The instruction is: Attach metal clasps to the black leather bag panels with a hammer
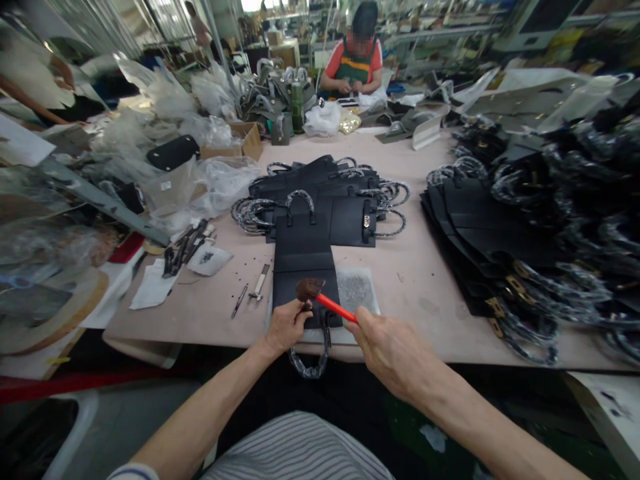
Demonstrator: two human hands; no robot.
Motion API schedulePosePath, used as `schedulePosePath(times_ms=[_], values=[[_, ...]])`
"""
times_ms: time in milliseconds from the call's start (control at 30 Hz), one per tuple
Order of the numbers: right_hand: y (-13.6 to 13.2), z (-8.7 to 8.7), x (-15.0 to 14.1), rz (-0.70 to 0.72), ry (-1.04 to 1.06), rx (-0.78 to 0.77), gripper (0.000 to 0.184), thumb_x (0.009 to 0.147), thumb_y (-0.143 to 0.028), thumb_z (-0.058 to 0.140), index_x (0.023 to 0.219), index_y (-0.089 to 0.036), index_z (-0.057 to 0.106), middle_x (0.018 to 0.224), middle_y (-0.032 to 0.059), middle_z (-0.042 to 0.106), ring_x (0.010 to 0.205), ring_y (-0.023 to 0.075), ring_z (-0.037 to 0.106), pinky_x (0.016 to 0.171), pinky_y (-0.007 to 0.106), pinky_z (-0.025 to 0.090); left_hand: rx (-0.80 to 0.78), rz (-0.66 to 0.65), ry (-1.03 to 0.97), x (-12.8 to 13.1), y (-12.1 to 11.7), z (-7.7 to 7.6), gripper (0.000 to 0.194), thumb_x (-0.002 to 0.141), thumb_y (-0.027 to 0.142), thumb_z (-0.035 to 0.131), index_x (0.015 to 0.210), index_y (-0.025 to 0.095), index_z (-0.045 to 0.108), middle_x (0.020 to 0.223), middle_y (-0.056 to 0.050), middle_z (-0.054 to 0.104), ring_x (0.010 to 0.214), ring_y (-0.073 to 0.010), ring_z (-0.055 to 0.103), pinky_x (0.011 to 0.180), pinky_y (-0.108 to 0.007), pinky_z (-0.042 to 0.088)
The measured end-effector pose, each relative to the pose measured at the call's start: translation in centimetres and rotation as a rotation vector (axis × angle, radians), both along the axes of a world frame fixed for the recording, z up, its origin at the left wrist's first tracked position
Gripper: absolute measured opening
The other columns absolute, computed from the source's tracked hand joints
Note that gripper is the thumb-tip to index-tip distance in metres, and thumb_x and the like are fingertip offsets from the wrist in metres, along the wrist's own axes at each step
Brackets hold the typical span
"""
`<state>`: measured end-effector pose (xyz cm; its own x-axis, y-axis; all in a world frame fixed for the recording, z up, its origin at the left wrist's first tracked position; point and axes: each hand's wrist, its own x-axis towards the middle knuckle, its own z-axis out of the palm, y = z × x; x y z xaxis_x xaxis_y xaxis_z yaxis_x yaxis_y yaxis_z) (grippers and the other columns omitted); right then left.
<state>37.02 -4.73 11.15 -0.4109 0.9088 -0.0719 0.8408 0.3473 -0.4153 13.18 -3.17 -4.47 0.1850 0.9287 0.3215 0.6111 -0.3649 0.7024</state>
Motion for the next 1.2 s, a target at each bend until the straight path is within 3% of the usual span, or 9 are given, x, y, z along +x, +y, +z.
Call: schedulePosePath(times_ms=[167, 300, 400, 500, 633, 733, 833, 967, 1200], values=[[1.9, -1.8, 1.9, -0.201, 0.256, -0.166, 0.040, 0.098, -0.054, 0.038, 0.072, -0.025, 0.045, 0.050, -0.0040, 0.046, 0.044, 0.0141, 0.044, 0.046, 0.027, 0.029, 0.014, -0.003, -0.036, 0.0, -0.1, 0.3, 0.013, 0.091, 0.016, 0.061, 0.102, 0.019, 0.065, 0.093, -0.005, 0.075, 0.087, -0.0190, 0.073, 0.083, -0.030, 0.059], [3.2, -6.6, 5.1, -0.517, 0.431, -0.478, 0.041, 0.094, -0.059, 0.037, 0.075, -0.024, 0.048, 0.055, -0.0059, 0.044, 0.039, 0.0121, 0.041, 0.036, 0.024, 0.032, -0.010, -0.011, -0.046, -0.1, -0.1, 0.8, 0.013, 0.090, 0.016, 0.063, 0.102, 0.020, 0.066, 0.093, -0.005, 0.074, 0.088, -0.0191, 0.073, 0.084, -0.030, 0.059], [3.8, -9.9, 7.6, -0.612, 0.253, -0.403, 0.039, 0.096, -0.051, 0.035, 0.078, -0.021, 0.053, 0.057, -0.0017, 0.050, 0.041, 0.0145, 0.046, 0.039, 0.028, 0.039, -0.041, -0.022, -0.056, -0.2, -0.1, 1.5, 0.014, 0.090, 0.020, 0.065, 0.103, 0.020, 0.067, 0.094, -0.005, 0.075, 0.088, -0.0194, 0.073, 0.084, -0.030, 0.059], [4.3, -11.2, 7.7, -0.528, -0.039, -0.125, 0.036, 0.095, -0.041, 0.040, 0.092, -0.014, 0.063, 0.083, 0.0159, 0.066, 0.069, 0.0269, 0.065, 0.063, 0.042, 0.052, -0.073, -0.041, -0.073, -0.4, 0.2, 2.3, 0.015, 0.090, 0.023, 0.067, 0.105, 0.020, 0.067, 0.095, -0.005, 0.076, 0.088, -0.0192, 0.073, 0.084, -0.030, 0.059], [4.2, -10.9, 2.5, -0.171, 0.065, 0.224, 0.046, 0.096, -0.039, 0.047, 0.130, -0.009, 0.056, 0.135, 0.0259, 0.057, 0.121, 0.0364, 0.057, 0.099, 0.053, 0.047, -0.086, -0.080, -0.065, -0.6, 0.7, 2.9, 0.015, 0.090, 0.021, 0.067, 0.104, 0.020, 0.069, 0.097, -0.005, 0.076, 0.090, -0.0191, 0.074, 0.087, -0.030, 0.059], [3.4, -11.5, -2.9, 0.086, 0.145, 0.214, 0.051, 0.095, -0.039, 0.053, 0.139, -0.013, 0.053, 0.146, 0.0207, 0.051, 0.136, 0.0343, 0.046, 0.113, 0.054, 0.036, -0.091, -0.107, -0.066, -0.6, 0.9, 2.7, 0.012, 0.091, 0.018, 0.063, 0.101, 0.019, 0.070, 0.097, -0.005, 0.077, 0.092, -0.0191, 0.074, 0.087, -0.030, 0.059], [2.4, -13.0, -6.0, 0.109, 0.140, 0.156, 0.060, 0.089, -0.038, 0.063, 0.143, -0.013, 0.051, 0.152, 0.0202, 0.046, 0.145, 0.0378, 0.035, 0.118, 0.061, 0.025, -0.161, -0.038, -0.172, -0.4, 1.1, 2.5, 0.010, 0.092, 0.020, 0.060, 0.093, 0.019, 0.070, 0.090, -0.004, 0.077, 0.085, -0.0182, 0.074, 0.082, -0.029, 0.059], [2.0, -14.4, -6.2, 0.082, 0.165, 0.123, 0.066, 0.085, -0.035, 0.067, 0.146, -0.015, 0.049, 0.154, 0.0177, 0.044, 0.148, 0.0373, 0.030, 0.120, 0.061, 0.021, -0.281, 0.187, -0.474, -0.5, 1.9, 3.8, 0.018, 0.097, 0.032, 0.054, 0.097, 0.018, 0.066, 0.085, -0.003, 0.076, 0.079, -0.0172, 0.074, 0.078, -0.030, 0.060], [2.1, -14.8, -5.8, 0.065, 0.217, 0.144, 0.065, 0.084, -0.035, 0.068, 0.144, -0.018, 0.051, 0.154, 0.0164, 0.044, 0.148, 0.0365, 0.031, 0.120, 0.061, 0.019, -0.269, 0.287, -0.451, -3.7, 2.6, 5.5, 0.021, 0.092, 0.038, 0.060, 0.099, 0.019, 0.067, 0.085, -0.005, 0.077, 0.081, -0.0191, 0.074, 0.081, -0.033, 0.060]])
